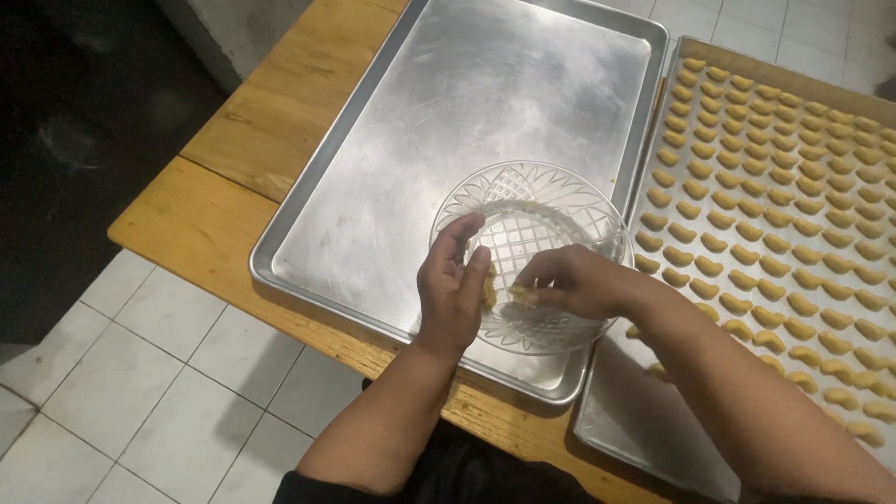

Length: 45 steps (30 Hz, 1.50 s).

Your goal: Shaping cookie dough into crescent shapes, arranging them on a tray, and placing the tray into an industrial oven.

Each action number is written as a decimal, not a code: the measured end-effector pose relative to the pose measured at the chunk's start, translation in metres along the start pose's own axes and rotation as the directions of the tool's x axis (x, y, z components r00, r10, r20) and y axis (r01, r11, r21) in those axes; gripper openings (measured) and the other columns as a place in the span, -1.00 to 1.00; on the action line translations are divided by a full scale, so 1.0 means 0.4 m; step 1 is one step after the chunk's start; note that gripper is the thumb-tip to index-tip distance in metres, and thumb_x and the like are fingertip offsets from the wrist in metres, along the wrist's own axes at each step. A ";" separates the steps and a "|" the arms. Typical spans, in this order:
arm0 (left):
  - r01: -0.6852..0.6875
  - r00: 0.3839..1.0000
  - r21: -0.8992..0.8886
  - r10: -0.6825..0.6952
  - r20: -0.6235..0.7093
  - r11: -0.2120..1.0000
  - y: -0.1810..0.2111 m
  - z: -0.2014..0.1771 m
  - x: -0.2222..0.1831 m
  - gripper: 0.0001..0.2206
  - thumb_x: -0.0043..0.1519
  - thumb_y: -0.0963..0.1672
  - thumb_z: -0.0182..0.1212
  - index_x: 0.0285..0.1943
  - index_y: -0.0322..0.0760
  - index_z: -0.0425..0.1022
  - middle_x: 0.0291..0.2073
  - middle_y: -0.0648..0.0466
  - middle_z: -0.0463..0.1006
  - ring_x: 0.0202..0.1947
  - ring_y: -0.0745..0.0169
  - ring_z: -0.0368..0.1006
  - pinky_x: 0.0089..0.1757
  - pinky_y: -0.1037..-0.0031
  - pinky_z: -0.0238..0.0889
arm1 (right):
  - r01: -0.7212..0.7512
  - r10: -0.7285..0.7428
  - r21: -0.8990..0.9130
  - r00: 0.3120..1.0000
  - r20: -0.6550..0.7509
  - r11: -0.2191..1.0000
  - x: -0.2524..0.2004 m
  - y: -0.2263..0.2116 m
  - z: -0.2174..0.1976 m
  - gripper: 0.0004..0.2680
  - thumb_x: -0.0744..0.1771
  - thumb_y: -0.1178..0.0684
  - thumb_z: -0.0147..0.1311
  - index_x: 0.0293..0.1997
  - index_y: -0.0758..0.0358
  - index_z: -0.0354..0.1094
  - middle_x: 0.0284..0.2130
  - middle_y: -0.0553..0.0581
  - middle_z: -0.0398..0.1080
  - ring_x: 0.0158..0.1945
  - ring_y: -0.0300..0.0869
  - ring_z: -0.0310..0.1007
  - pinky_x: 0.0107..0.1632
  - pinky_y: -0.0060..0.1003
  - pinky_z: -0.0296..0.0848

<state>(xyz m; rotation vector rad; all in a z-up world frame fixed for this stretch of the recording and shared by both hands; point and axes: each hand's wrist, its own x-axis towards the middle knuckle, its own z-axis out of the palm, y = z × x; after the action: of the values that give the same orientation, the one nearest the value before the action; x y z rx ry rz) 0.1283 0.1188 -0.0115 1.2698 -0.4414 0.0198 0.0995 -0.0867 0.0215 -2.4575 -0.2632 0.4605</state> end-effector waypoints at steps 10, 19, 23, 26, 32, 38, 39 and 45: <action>0.504 0.863 -0.476 -0.414 0.288 0.721 -0.006 0.129 -0.056 -0.42 0.41 0.04 -0.14 0.48 -0.48 0.14 0.36 -0.35 0.22 0.38 -0.31 0.10 0.32 -0.01 -0.07 | 0.198 -0.013 0.355 0.888 -0.461 0.914 -0.106 -0.092 0.062 -0.92 0.20 0.19 0.36 -0.31 0.21 0.65 -0.48 0.17 0.59 -0.42 -0.10 0.56 -0.30 -0.20 0.58; 0.721 0.664 -0.692 -0.251 0.704 -0.034 -0.062 0.155 -0.068 -0.13 0.20 0.37 -0.12 0.46 -0.21 0.29 0.11 -0.13 0.47 0.02 -0.05 0.50 0.04 0.20 0.41 | 0.214 -0.039 0.144 0.672 -0.740 0.966 -0.161 -0.024 0.015 -0.60 0.07 -0.02 0.54 -0.13 0.16 0.46 -0.12 0.09 0.44 -0.03 -0.05 0.44 -0.04 -0.22 0.43; 0.729 0.611 -0.567 -0.009 0.792 -0.383 0.047 0.211 -0.088 -0.17 0.30 0.35 -0.08 0.45 -0.30 0.30 0.07 -0.22 0.56 -0.15 0.13 0.63 -0.15 0.49 0.53 | 0.308 -0.381 -0.230 0.658 -0.650 0.923 -0.140 -0.055 0.096 -0.25 0.35 -0.57 -0.57 0.52 0.37 -0.14 0.42 0.55 -0.04 0.48 0.47 -0.26 0.46 0.24 -0.20; 0.718 0.594 -0.618 -0.180 0.784 -0.320 0.052 0.234 -0.110 -0.22 0.22 0.36 -0.02 0.29 -0.21 0.42 -0.02 -0.07 0.61 -0.11 0.16 0.61 -0.03 0.43 0.45 | 0.258 -0.514 -0.472 0.644 -0.567 0.843 -0.171 -0.116 0.178 -0.12 0.25 -0.67 -0.75 0.59 0.31 -0.33 0.56 0.33 -0.41 0.57 0.20 -0.68 0.47 0.00 -0.73; 0.769 0.606 -0.639 -0.298 0.738 -0.019 0.097 0.301 -0.161 -0.04 0.05 0.46 -0.22 0.51 0.01 0.23 0.34 0.13 0.40 0.28 0.19 0.37 0.32 0.34 0.12 | -0.074 -0.136 -0.269 0.718 -0.683 0.960 -0.254 0.017 0.137 -0.19 0.28 -0.66 -0.86 0.56 0.17 -0.82 0.47 0.41 -0.88 0.43 0.33 -1.05 0.24 0.64 -0.66; -0.405 0.815 -0.898 0.513 -0.270 0.170 0.003 0.506 -0.307 -0.15 0.36 0.33 -0.32 0.66 -0.17 -0.18 0.58 -0.29 -0.49 0.58 -0.39 -0.51 0.39 -0.34 -0.69 | -0.128 -0.303 -0.453 0.582 -0.754 0.882 -0.302 0.007 0.232 -0.13 0.23 -0.70 -0.88 0.58 0.20 -0.67 0.51 0.42 -0.75 0.51 0.23 -0.97 0.35 0.40 -0.73; -0.398 0.815 -0.902 0.515 -0.264 0.168 -0.007 0.454 -0.273 -0.15 0.36 0.33 -0.32 0.66 -0.17 -0.18 0.58 -0.29 -0.49 0.58 -0.39 -0.51 0.39 -0.34 -0.69 | -0.135 -0.301 -0.452 0.576 -0.760 0.882 -0.305 0.026 0.248 -0.13 0.23 -0.70 -0.88 0.58 0.20 -0.67 0.51 0.42 -0.75 0.51 0.23 -0.97 0.35 0.40 -0.73; 0.824 0.561 -0.565 -0.177 0.809 0.030 0.106 0.386 -0.219 -0.28 0.12 0.42 -0.24 0.33 0.24 0.22 0.05 0.39 0.45 0.22 0.54 0.39 0.31 0.60 0.10 | -0.208 -0.055 -0.218 0.591 -0.804 0.953 -0.352 0.067 0.177 -0.20 0.25 -0.66 -0.88 0.53 0.11 -0.88 0.45 0.42 -0.91 0.43 0.38 -1.07 0.22 0.71 -0.59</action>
<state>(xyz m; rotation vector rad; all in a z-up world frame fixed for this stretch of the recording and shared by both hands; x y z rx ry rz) -0.0105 0.0090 0.0329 0.0249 -0.2888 -1.2231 -0.0552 -0.1109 -0.0110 -2.6836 0.1877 -0.7549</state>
